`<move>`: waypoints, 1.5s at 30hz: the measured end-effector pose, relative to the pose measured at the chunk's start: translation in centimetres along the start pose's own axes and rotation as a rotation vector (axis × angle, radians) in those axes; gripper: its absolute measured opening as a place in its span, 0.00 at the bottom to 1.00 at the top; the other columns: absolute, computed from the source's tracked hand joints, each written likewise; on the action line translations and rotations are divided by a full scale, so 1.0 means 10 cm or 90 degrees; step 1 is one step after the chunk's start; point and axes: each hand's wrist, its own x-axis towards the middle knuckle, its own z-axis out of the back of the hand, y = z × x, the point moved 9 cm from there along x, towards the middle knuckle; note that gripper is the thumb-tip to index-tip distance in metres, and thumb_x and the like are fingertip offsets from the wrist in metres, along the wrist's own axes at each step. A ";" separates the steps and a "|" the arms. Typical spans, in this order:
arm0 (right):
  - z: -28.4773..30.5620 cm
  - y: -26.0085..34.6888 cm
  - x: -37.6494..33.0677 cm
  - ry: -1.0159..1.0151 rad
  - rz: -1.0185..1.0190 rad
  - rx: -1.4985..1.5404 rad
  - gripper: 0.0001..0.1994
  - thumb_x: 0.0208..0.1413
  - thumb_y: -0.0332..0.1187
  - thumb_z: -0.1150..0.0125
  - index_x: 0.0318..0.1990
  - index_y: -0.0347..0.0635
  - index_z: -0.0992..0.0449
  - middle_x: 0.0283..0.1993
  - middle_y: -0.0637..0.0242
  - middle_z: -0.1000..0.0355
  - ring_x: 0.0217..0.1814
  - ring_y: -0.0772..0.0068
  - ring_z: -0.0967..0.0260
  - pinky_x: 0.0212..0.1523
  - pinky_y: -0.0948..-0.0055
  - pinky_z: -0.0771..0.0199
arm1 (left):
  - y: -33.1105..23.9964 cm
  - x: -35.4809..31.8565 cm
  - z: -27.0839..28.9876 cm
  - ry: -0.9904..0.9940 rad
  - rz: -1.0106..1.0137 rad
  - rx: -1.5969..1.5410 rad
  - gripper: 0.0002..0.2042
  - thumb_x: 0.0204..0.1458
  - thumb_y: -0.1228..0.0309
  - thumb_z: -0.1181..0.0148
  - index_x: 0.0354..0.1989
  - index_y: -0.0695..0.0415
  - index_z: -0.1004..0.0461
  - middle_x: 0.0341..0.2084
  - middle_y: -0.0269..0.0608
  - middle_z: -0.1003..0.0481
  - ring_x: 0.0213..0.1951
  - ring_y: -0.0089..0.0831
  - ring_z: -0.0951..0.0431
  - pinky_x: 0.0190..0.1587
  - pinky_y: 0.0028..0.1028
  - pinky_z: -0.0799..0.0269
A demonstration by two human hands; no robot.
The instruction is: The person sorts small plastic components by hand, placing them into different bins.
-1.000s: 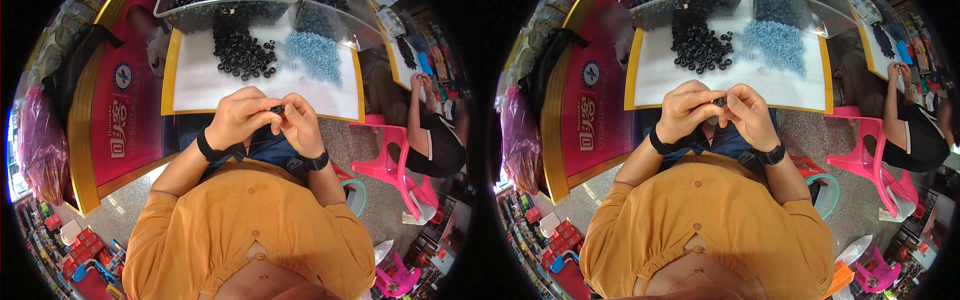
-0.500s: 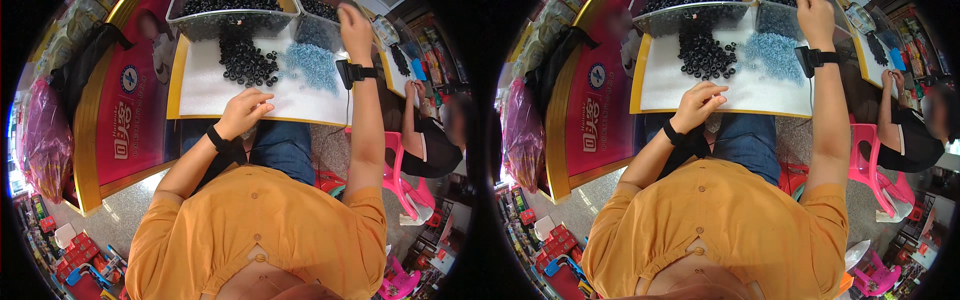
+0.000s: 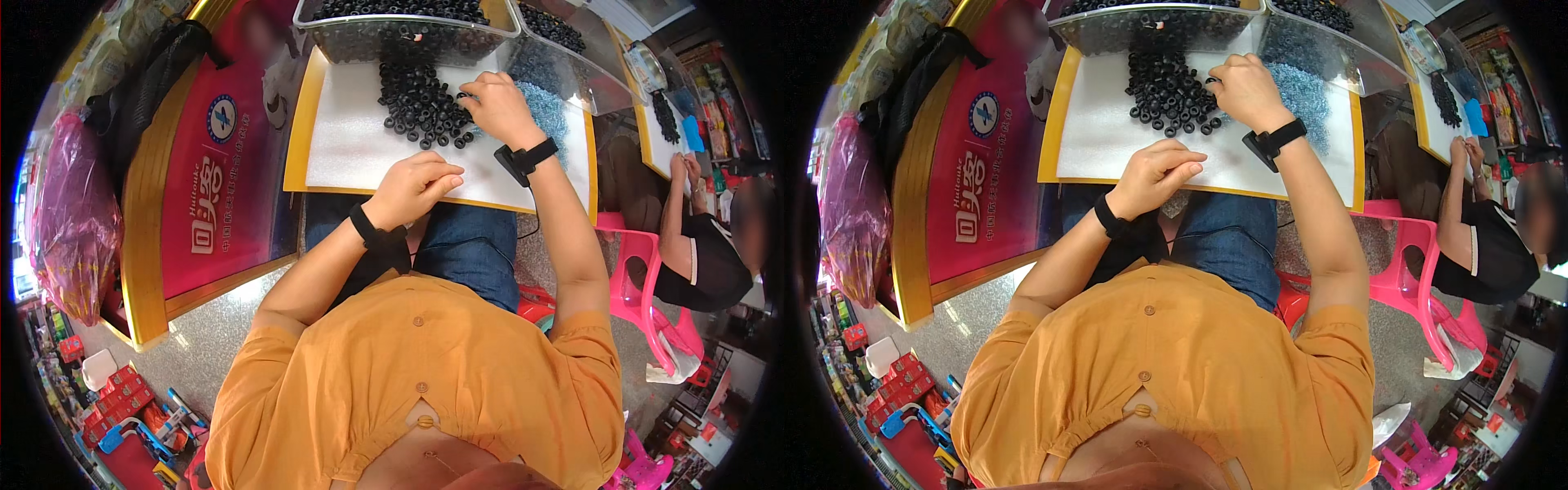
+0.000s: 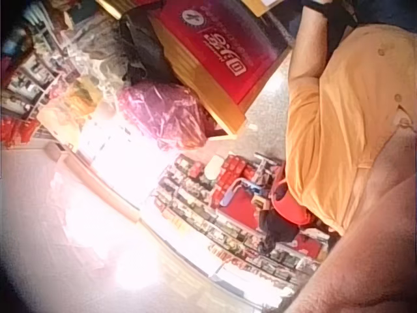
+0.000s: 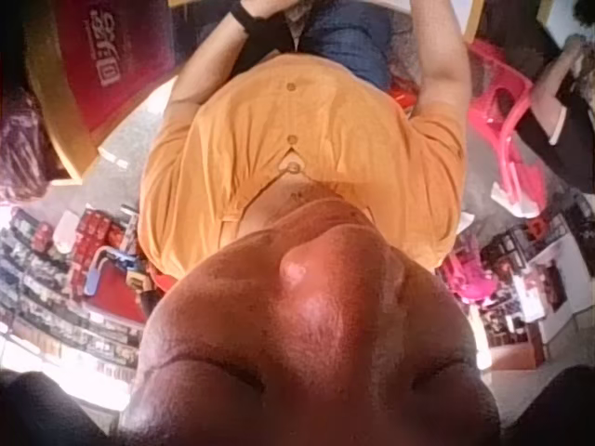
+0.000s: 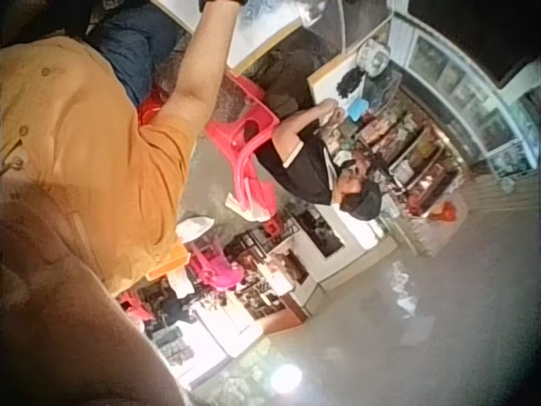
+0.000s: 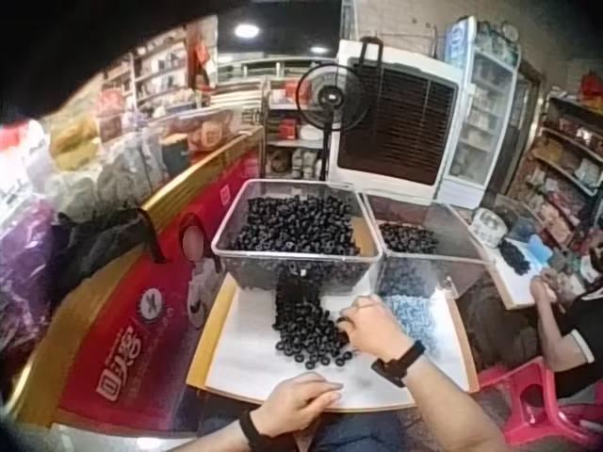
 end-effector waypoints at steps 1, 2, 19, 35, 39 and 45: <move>0.02 0.01 0.02 -0.014 0.005 0.012 0.08 0.51 0.33 0.36 0.37 0.43 0.15 0.38 0.57 0.23 0.47 0.52 0.28 0.53 0.59 0.28 | 0.01 0.00 0.00 -0.001 0.001 0.000 0.09 0.57 0.69 0.36 0.41 0.59 0.17 0.29 0.42 0.22 0.30 0.36 0.23 0.34 0.30 0.27; 0.01 0.02 0.04 -0.013 0.006 0.012 0.08 0.51 0.33 0.36 0.37 0.43 0.15 0.38 0.57 0.23 0.47 0.52 0.28 0.53 0.59 0.28 | 0.02 0.00 -0.01 0.004 0.000 0.001 0.09 0.57 0.69 0.36 0.41 0.59 0.17 0.29 0.42 0.22 0.30 0.36 0.23 0.34 0.29 0.27; 0.35 0.70 -1.13 -0.133 -0.037 0.500 0.11 0.55 0.22 0.37 0.47 0.40 0.21 0.44 0.60 0.28 0.39 0.66 0.27 0.35 0.74 0.25 | 0.30 -0.09 -0.15 0.073 0.361 -0.514 0.14 0.61 0.65 0.37 0.51 0.60 0.20 0.22 0.24 0.28 0.21 0.12 0.35 0.23 0.16 0.40; 0.38 -0.29 -1.34 -0.174 -0.232 0.222 0.07 0.59 0.28 0.41 0.40 0.39 0.18 0.40 0.57 0.24 0.41 0.54 0.25 0.42 0.62 0.25 | 0.36 -0.12 -0.25 0.130 0.396 -0.498 0.12 0.60 0.69 0.37 0.50 0.61 0.22 0.35 0.33 0.20 0.23 0.13 0.32 0.24 0.16 0.35; 0.36 -0.28 -1.15 -0.123 -0.235 0.132 0.07 0.58 0.32 0.39 0.37 0.42 0.17 0.41 0.57 0.24 0.42 0.52 0.25 0.43 0.59 0.24 | 0.36 -0.12 -0.24 0.129 0.397 -0.487 0.12 0.60 0.69 0.36 0.50 0.61 0.21 0.34 0.32 0.20 0.22 0.13 0.32 0.24 0.16 0.35; 0.21 -0.38 -0.90 0.056 -0.261 0.026 0.08 0.55 0.33 0.41 0.33 0.42 0.17 0.41 0.55 0.24 0.43 0.48 0.24 0.44 0.54 0.23 | 0.33 -0.11 -0.23 0.119 0.389 -0.455 0.12 0.58 0.70 0.34 0.49 0.59 0.21 0.29 0.27 0.23 0.22 0.13 0.33 0.24 0.16 0.36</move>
